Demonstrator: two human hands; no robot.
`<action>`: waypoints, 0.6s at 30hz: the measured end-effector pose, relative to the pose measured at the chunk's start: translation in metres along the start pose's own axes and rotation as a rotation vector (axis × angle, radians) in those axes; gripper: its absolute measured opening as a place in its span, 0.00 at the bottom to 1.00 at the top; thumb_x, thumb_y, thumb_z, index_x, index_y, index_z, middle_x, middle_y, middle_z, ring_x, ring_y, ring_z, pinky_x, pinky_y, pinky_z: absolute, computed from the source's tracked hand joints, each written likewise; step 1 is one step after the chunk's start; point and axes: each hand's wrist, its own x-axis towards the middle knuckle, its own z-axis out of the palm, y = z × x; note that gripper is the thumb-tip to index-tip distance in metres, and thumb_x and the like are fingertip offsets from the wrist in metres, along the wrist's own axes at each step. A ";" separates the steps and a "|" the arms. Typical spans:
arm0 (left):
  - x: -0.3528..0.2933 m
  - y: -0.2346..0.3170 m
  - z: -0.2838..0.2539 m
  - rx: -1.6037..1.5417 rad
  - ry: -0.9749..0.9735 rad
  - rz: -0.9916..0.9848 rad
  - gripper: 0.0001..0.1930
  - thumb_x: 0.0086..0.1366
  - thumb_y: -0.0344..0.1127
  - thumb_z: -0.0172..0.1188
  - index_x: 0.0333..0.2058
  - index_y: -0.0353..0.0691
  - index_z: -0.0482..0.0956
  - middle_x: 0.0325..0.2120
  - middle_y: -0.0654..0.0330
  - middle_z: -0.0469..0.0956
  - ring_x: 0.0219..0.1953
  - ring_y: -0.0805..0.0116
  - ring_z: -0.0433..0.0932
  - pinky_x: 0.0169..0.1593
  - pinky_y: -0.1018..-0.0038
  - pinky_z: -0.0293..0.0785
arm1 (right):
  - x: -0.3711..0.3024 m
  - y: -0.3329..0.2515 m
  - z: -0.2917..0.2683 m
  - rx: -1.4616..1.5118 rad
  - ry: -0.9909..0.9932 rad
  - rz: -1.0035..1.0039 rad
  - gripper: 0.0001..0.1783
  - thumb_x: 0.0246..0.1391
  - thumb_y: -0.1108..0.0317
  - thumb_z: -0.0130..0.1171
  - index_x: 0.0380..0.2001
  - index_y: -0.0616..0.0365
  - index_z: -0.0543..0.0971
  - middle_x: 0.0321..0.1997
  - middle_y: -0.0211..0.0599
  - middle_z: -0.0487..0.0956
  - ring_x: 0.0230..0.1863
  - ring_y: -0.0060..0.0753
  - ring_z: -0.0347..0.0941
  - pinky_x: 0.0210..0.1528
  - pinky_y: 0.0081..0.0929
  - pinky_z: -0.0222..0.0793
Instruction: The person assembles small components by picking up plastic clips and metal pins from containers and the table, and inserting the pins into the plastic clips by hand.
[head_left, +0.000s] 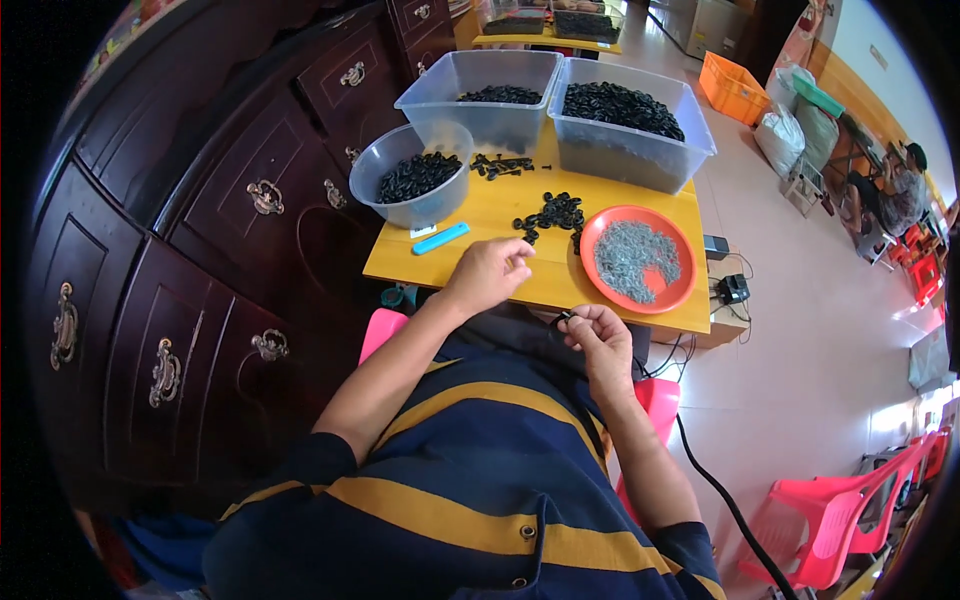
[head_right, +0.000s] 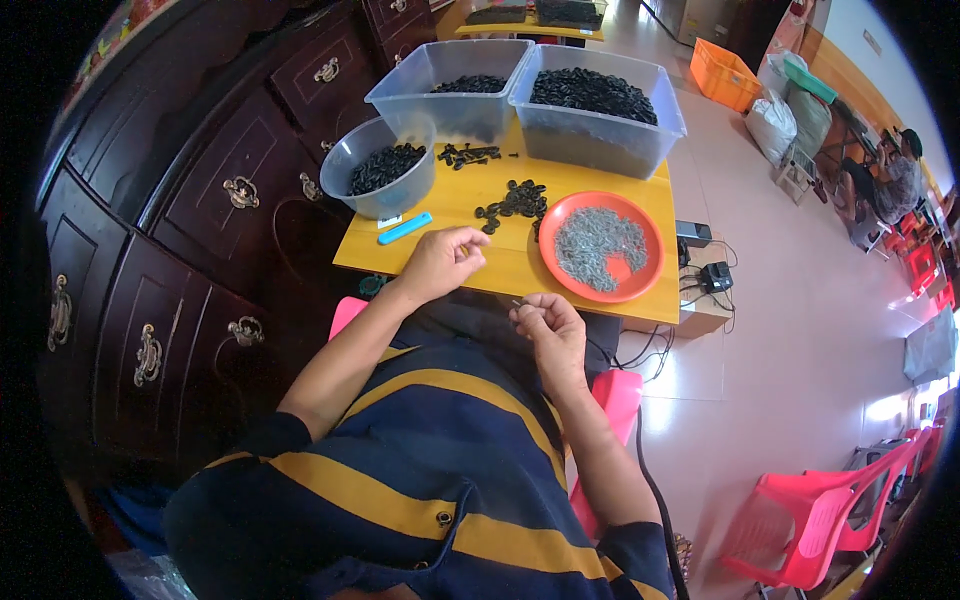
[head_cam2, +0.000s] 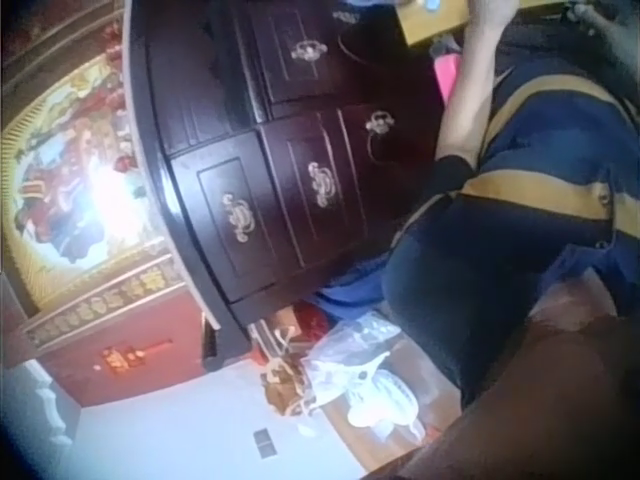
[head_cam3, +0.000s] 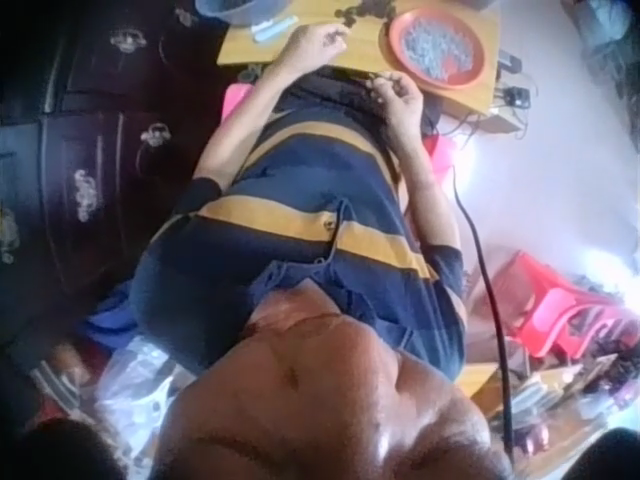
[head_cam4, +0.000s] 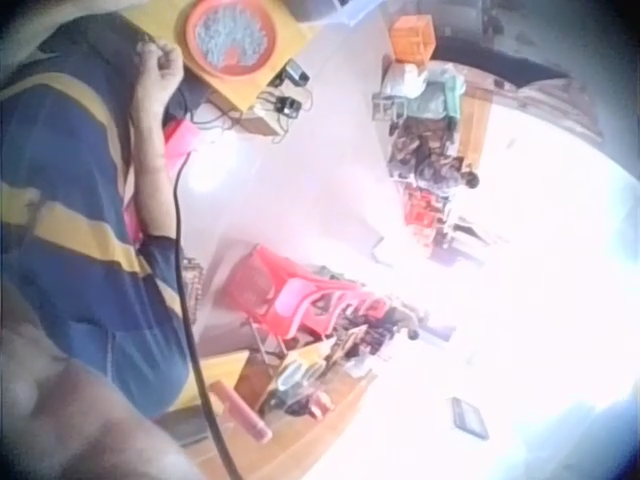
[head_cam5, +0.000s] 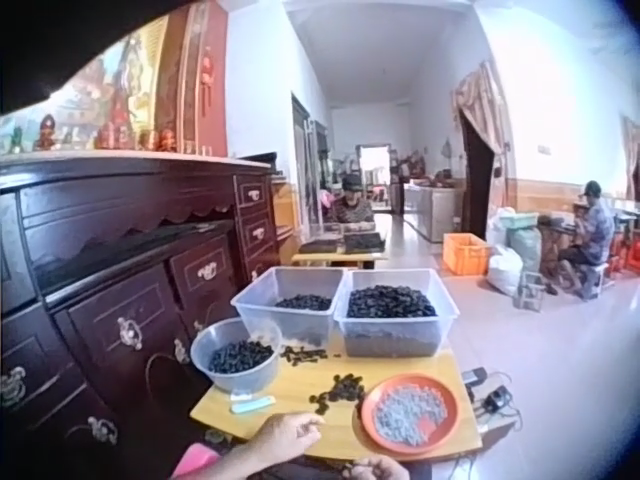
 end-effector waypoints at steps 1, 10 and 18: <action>0.006 -0.012 -0.001 0.146 0.079 0.066 0.14 0.57 0.29 0.64 0.43 0.35 0.80 0.27 0.59 0.80 0.27 0.70 0.80 0.34 0.74 0.76 | 0.001 -0.001 0.000 0.029 -0.001 0.016 0.07 0.60 0.75 0.58 0.41 0.63 0.76 0.34 0.35 0.83 0.32 0.18 0.75 0.37 0.16 0.70; 0.024 -0.027 0.010 0.487 0.182 0.181 0.13 0.57 0.32 0.65 0.41 0.37 0.81 0.31 0.52 0.79 0.36 0.52 0.80 0.39 0.62 0.75 | 0.003 0.001 -0.007 0.104 0.021 0.083 0.08 0.59 0.73 0.59 0.42 0.58 0.76 0.35 0.33 0.82 0.28 0.16 0.72 0.32 0.13 0.67; 0.015 -0.016 0.005 0.411 0.145 0.100 0.10 0.58 0.33 0.64 0.39 0.38 0.82 0.30 0.53 0.79 0.35 0.53 0.80 0.39 0.63 0.75 | 0.003 0.000 -0.007 0.105 0.033 0.089 0.07 0.59 0.72 0.60 0.40 0.57 0.76 0.34 0.32 0.82 0.27 0.15 0.72 0.31 0.12 0.67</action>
